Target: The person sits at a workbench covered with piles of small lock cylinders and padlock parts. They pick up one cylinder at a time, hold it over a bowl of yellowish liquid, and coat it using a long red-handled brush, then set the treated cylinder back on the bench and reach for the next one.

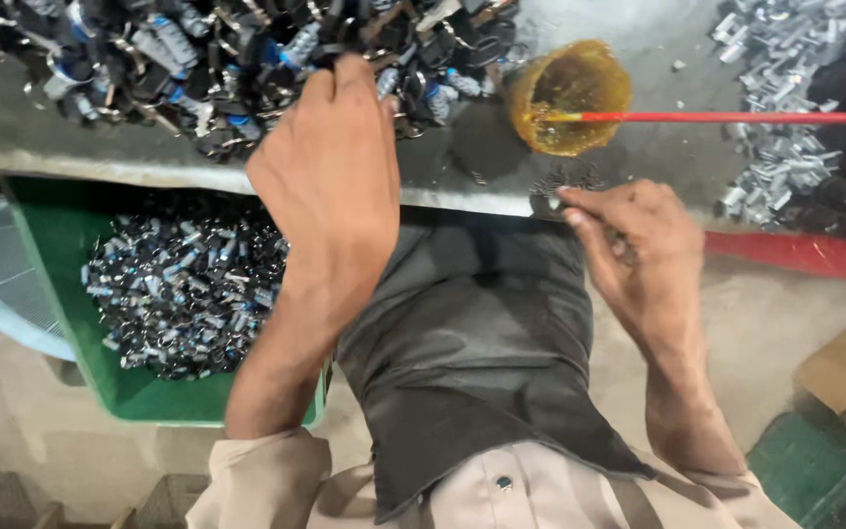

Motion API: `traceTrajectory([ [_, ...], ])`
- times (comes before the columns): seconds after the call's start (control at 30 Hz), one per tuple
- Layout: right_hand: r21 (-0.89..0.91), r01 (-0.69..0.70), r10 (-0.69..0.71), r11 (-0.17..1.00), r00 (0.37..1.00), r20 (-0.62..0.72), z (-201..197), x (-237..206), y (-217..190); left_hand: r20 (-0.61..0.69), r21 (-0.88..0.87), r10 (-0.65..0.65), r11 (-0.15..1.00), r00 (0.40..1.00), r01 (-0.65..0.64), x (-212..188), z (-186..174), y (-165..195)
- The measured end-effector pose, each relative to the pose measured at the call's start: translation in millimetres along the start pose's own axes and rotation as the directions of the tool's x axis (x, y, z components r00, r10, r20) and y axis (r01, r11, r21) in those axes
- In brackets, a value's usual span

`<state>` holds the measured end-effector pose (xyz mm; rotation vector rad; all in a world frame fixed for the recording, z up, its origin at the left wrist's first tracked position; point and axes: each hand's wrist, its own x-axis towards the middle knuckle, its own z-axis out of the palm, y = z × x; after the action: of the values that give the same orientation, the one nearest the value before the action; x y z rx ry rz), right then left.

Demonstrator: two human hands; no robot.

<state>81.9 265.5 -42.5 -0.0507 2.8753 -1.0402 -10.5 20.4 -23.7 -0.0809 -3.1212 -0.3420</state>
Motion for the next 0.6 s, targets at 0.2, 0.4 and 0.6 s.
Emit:
traceTrajectory([
  [0.2,-0.071,0.042,-0.044,0.997,0.998,-0.036,11.4,-0.5,-0.5,-0.082,0.069,0.066,0.996,0.994,-0.061,-4.5,20.5,-6.6],
  [0.4,-0.096,0.036,-0.038,0.995,0.999,-0.018,16.5,8.4,-8.4,-0.102,-0.062,0.245,0.966,0.964,-0.252,-17.1,12.6,-7.0],
  [0.6,-0.103,0.142,-0.138,0.985,0.989,0.046,26.1,13.4,-12.7,-0.067,0.048,0.389,0.921,0.919,-0.386,-2.2,19.7,13.1],
])
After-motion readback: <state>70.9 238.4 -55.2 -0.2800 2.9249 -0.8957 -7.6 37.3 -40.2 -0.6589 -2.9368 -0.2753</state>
